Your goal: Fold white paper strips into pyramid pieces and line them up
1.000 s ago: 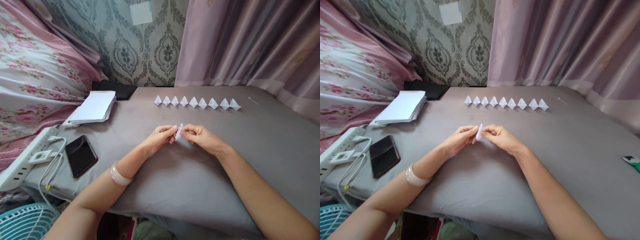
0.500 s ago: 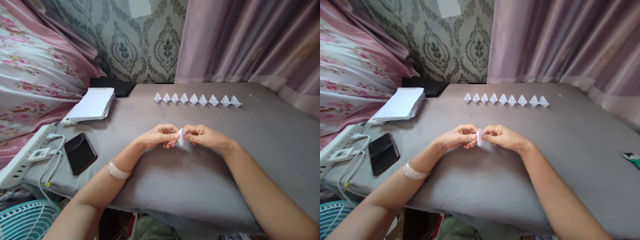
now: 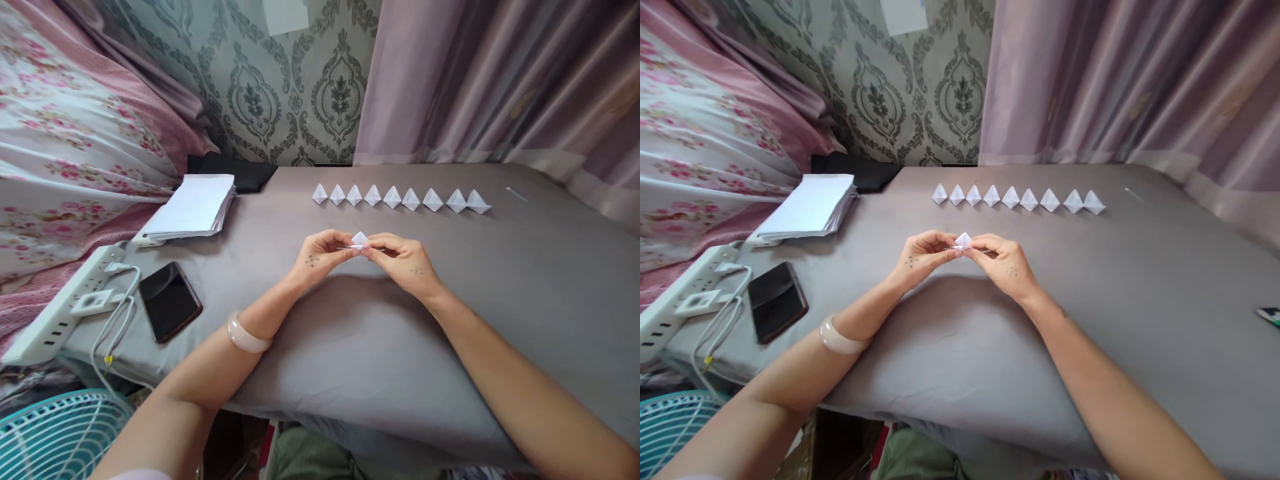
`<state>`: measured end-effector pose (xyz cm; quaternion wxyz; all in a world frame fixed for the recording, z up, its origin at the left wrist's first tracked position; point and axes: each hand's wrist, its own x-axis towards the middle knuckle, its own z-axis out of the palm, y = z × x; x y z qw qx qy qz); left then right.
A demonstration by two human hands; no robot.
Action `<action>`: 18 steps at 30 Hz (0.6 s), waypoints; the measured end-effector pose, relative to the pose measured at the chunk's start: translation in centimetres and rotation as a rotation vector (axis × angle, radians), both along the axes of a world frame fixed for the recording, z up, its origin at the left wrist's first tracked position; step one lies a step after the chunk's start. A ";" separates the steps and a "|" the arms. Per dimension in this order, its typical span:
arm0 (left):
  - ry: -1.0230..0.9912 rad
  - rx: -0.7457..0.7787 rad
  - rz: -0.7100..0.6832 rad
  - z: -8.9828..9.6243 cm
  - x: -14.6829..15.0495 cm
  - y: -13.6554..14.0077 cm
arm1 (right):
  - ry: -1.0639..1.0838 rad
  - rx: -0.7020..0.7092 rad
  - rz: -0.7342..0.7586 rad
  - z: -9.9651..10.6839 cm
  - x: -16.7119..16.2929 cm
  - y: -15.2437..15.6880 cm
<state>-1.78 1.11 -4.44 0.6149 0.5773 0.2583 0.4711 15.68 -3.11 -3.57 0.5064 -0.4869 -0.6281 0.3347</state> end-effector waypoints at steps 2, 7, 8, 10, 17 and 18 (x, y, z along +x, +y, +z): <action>-0.038 0.004 0.022 0.1 0.2 -0.1 | 0.046 0.019 -0.059 -0.1 -0.5 -0.2; -0.058 0.004 0.088 0.5 0.4 -0.5 | 0.134 0.028 -0.101 -0.3 -0.9 -0.3; -0.059 0.000 0.097 0.5 0.4 -0.6 | 0.136 0.019 -0.097 -0.2 -1.0 -0.3; -0.056 -0.015 0.098 0.6 0.4 -0.7 | 0.124 -0.001 -0.083 -0.1 -1.0 -0.4; -0.052 -0.121 0.054 0.3 0.3 -0.6 | 0.081 -0.037 -0.108 0.4 -1.1 -0.7; -0.042 -0.143 0.037 0.2 0.3 -0.5 | 0.074 -0.053 -0.113 0.3 -1.1 -0.6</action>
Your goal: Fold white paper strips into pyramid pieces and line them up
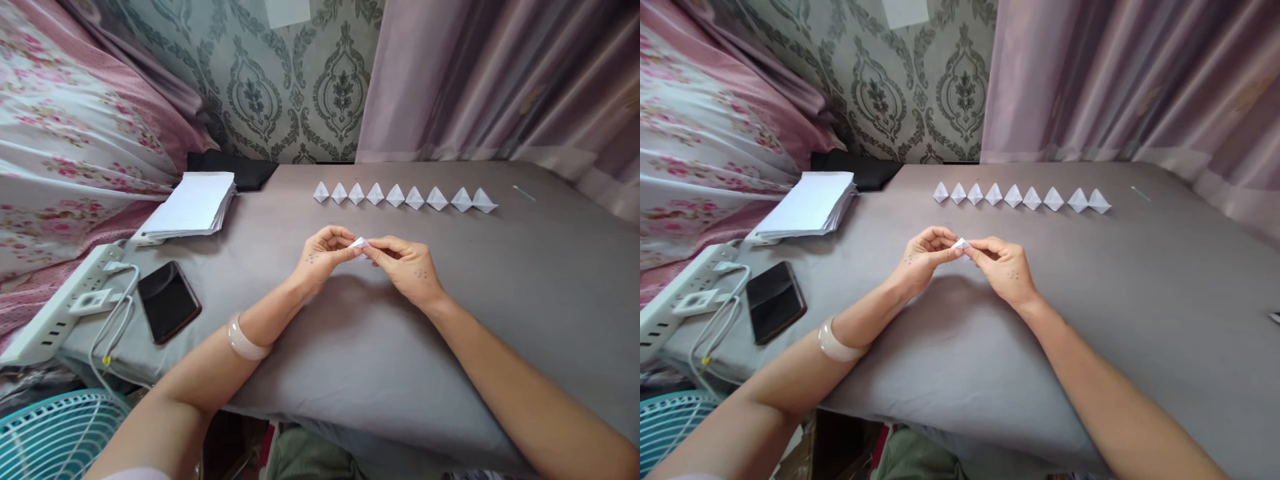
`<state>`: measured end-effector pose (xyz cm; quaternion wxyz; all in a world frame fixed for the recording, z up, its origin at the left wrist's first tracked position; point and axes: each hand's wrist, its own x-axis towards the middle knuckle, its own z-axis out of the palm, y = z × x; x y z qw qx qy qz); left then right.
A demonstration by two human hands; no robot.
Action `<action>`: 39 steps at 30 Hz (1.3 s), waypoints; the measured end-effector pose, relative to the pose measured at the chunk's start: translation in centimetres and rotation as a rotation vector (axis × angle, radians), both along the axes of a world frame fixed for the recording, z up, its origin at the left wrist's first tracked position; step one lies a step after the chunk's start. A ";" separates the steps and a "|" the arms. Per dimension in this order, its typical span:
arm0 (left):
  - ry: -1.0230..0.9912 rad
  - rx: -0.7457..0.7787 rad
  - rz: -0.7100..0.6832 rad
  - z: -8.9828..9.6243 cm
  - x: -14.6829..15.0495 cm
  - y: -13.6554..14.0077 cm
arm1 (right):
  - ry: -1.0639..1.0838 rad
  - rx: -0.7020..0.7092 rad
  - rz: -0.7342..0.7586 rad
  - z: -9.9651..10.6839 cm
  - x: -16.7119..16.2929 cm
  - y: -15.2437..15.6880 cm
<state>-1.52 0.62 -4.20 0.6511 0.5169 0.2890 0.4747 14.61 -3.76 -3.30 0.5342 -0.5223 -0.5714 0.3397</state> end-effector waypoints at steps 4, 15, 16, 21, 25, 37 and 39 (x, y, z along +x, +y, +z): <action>0.100 -0.072 -0.090 0.0 -0.2 0.2 | -0.051 -0.069 0.027 -0.5 0.3 0.1; -0.047 -0.349 0.124 -0.3 0.0 0.9 | 0.279 -0.301 0.120 -0.4 -0.9 0.0; -0.055 -0.367 0.147 -0.4 0.1 0.9 | 0.288 -0.316 0.125 -0.5 -1.1 -0.1; -0.032 -0.355 0.136 -0.6 0.4 0.8 | 0.261 -0.319 0.063 -0.7 -1.5 0.1; 0.216 -0.258 0.020 -0.2 -0.1 0.5 | 0.009 -0.282 0.059 -0.1 0.4 0.5; 0.124 -0.314 0.013 -0.7 0.7 0.1 | 0.287 -0.384 0.013 -0.8 0.2 1.0; 0.110 -0.338 -0.007 -0.7 1.0 -0.1 | 0.263 -0.351 -0.033 -0.8 0.0 1.2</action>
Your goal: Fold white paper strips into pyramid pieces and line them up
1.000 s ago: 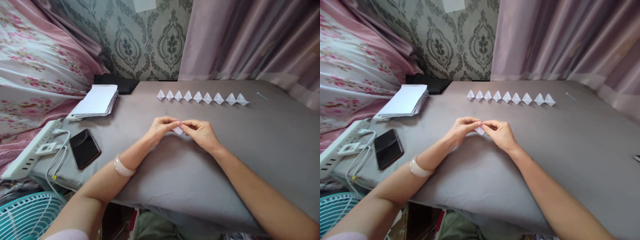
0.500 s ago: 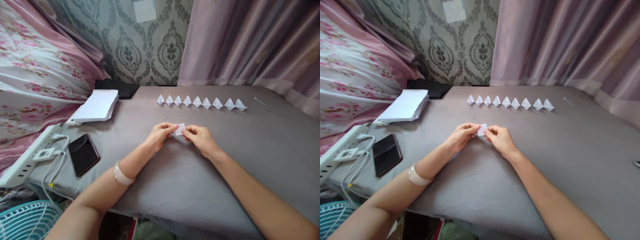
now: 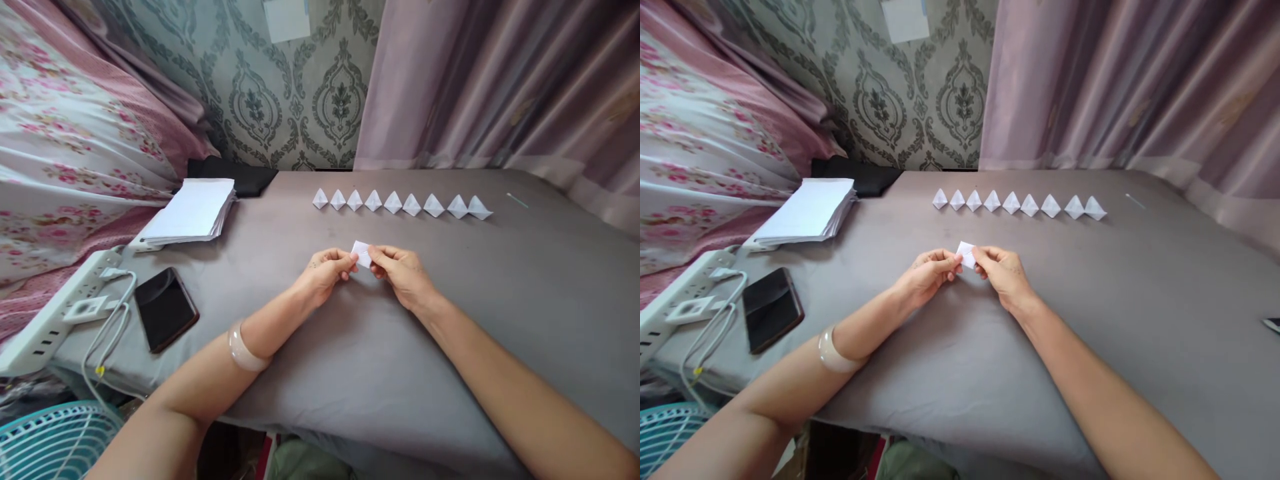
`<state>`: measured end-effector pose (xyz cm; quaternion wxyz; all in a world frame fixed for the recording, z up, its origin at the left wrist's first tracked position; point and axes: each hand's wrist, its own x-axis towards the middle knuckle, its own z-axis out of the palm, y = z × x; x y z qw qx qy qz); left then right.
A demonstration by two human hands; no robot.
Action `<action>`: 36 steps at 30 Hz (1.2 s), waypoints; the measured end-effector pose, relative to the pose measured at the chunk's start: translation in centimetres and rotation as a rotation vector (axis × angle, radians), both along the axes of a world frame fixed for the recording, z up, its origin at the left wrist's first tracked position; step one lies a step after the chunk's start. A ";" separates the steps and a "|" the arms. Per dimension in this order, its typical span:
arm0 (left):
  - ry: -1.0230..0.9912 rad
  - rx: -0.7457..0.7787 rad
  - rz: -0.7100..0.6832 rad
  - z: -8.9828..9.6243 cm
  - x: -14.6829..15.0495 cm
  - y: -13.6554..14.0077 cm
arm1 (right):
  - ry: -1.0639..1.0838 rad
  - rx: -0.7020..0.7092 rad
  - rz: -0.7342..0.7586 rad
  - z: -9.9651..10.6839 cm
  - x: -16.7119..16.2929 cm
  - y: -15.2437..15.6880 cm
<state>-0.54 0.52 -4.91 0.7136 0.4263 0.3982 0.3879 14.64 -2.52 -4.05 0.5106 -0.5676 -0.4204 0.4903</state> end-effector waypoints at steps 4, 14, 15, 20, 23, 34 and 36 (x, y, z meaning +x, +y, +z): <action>0.122 0.046 -0.132 0.4 -0.5 0.0 | -0.125 0.025 0.061 0.4 0.8 0.3; 0.707 1.039 -0.203 -0.4 -2.4 2.0 | -0.774 0.099 0.367 -0.6 3.5 1.8; 0.719 1.109 -0.256 -0.7 -2.4 2.1 | -0.799 0.114 0.390 -0.7 3.5 2.0; 0.748 1.283 -0.344 -1.6 -2.0 2.7 | -0.875 0.153 0.375 -1.3 3.2 2.7; 0.773 1.305 -0.380 -1.7 -1.6 3.0 | -0.919 0.132 0.255 -1.7 2.9 2.5; 0.776 1.289 -0.419 -2.1 -1.0 3.3 | -1.087 0.446 0.297 -2.1 3.0 -1.0; 0.796 1.296 -0.419 -2.1 -1.0 3.2 | -1.183 0.451 0.288 -1.8 2.8 -1.9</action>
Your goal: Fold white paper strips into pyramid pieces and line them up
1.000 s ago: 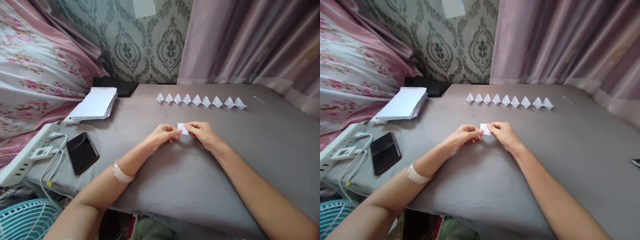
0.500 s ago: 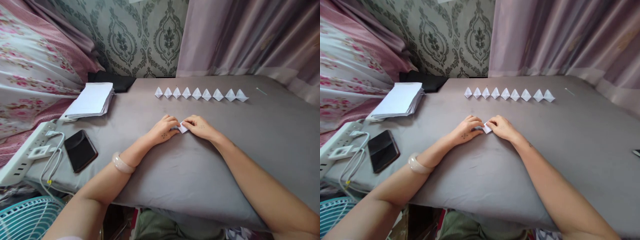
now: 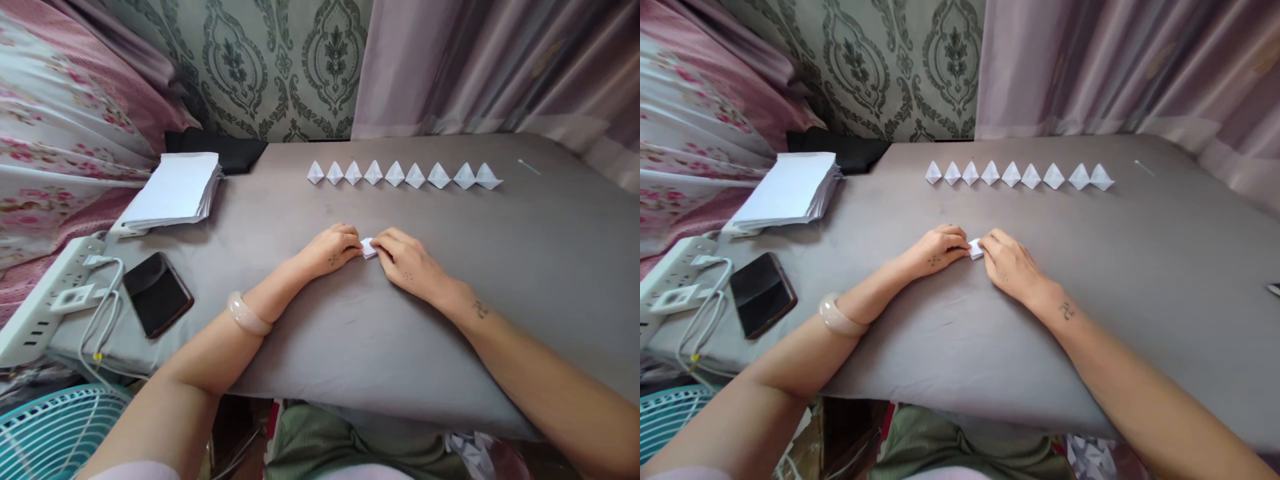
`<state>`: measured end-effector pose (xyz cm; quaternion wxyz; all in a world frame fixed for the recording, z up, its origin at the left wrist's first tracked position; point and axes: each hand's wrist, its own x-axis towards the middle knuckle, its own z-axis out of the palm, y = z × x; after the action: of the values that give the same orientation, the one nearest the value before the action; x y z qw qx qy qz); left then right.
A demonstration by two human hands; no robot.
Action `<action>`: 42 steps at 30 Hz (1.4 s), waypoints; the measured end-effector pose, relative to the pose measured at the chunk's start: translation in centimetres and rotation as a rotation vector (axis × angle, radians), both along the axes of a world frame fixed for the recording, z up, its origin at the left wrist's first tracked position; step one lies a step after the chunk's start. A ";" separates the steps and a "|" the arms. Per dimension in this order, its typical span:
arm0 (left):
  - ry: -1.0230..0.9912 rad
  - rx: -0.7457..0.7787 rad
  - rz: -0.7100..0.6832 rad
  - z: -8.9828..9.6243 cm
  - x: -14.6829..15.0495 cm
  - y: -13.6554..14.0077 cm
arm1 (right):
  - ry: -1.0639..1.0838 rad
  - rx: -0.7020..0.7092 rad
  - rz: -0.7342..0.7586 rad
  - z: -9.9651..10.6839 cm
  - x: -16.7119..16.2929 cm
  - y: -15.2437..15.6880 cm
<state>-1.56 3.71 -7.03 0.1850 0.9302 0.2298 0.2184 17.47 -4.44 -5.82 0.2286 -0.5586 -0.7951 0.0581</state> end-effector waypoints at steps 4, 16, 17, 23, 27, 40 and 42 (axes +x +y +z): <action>0.043 0.039 0.013 0.3 -0.1 -0.4 | -0.218 0.023 -0.030 0.6 -0.7 -1.4; 0.030 -0.041 0.089 0.5 0.0 -0.7 | -0.035 -0.050 -0.202 0.5 -1.3 -1.4; 0.012 -0.065 0.101 0.5 0.1 -0.6 | -0.020 -0.042 -0.212 0.5 -1.3 -1.5; -0.042 -0.198 0.162 0.8 0.3 -0.6 | 0.001 -0.009 -0.238 0.1 -1.2 -1.7; -0.065 -0.244 0.196 0.8 0.4 -0.7 | -0.010 -0.023 -0.272 -0.2 -1.2 -1.5; 0.010 -0.292 0.251 1.5 1.2 -0.8 | 0.247 -0.129 -0.408 0.0 -1.6 -0.8; 0.021 -0.292 0.257 1.7 1.3 -0.8 | 0.293 -0.153 -0.419 0.1 -1.6 -0.6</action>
<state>-0.23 2.88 -5.32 0.2860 0.8587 0.3778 0.1951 15.91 -5.00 -5.70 0.3056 -0.7124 -0.6138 0.1496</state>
